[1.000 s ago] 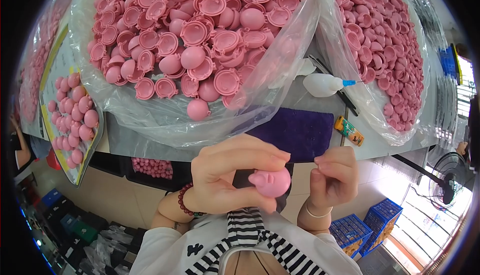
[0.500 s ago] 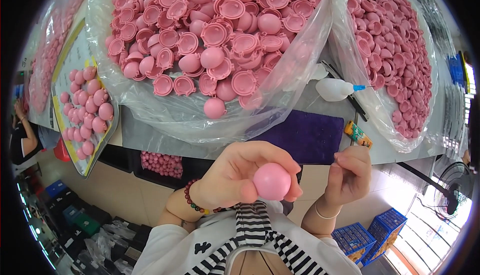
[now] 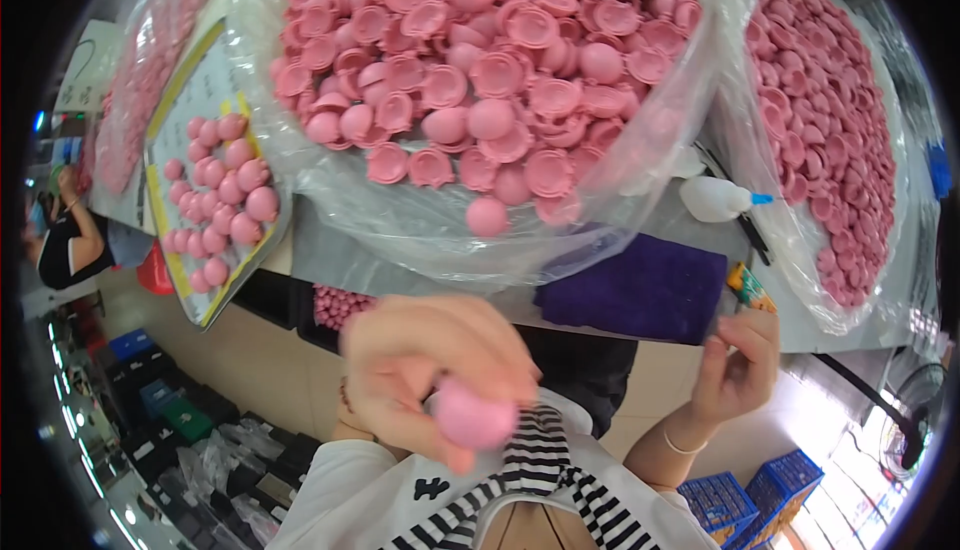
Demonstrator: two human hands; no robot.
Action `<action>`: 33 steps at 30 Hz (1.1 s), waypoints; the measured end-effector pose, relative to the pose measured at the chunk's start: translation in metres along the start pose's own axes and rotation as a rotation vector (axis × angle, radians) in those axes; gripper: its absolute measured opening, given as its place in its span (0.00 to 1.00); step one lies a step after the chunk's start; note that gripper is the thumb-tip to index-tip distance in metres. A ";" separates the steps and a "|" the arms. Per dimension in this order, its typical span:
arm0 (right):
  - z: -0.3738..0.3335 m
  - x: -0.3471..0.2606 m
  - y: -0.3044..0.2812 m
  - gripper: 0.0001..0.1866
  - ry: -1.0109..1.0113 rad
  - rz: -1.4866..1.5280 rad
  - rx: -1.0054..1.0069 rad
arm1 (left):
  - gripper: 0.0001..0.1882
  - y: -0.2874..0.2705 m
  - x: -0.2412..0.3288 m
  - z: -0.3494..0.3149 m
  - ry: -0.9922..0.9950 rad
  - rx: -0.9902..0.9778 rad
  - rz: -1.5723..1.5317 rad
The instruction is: Applying glue to plastic sphere halves and pressing them together to assemble complete balls.
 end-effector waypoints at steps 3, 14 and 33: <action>-0.003 0.008 -0.009 0.05 -0.012 -0.026 0.014 | 0.19 -0.050 0.065 -0.047 0.153 0.908 1.204; 0.006 0.002 0.004 0.07 0.010 -0.008 -0.034 | 0.21 -0.146 0.091 -0.083 -0.534 0.589 2.164; 0.008 0.001 0.019 0.13 -0.096 -0.183 -0.325 | 0.18 0.033 -0.039 -0.008 0.069 -0.077 1.527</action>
Point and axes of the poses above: each hand's wrist, its own z-axis towards the middle knuckle, its own y-axis out of the palm, x = y × z, the point moved 7 cm from there along z, towards the middle knuckle
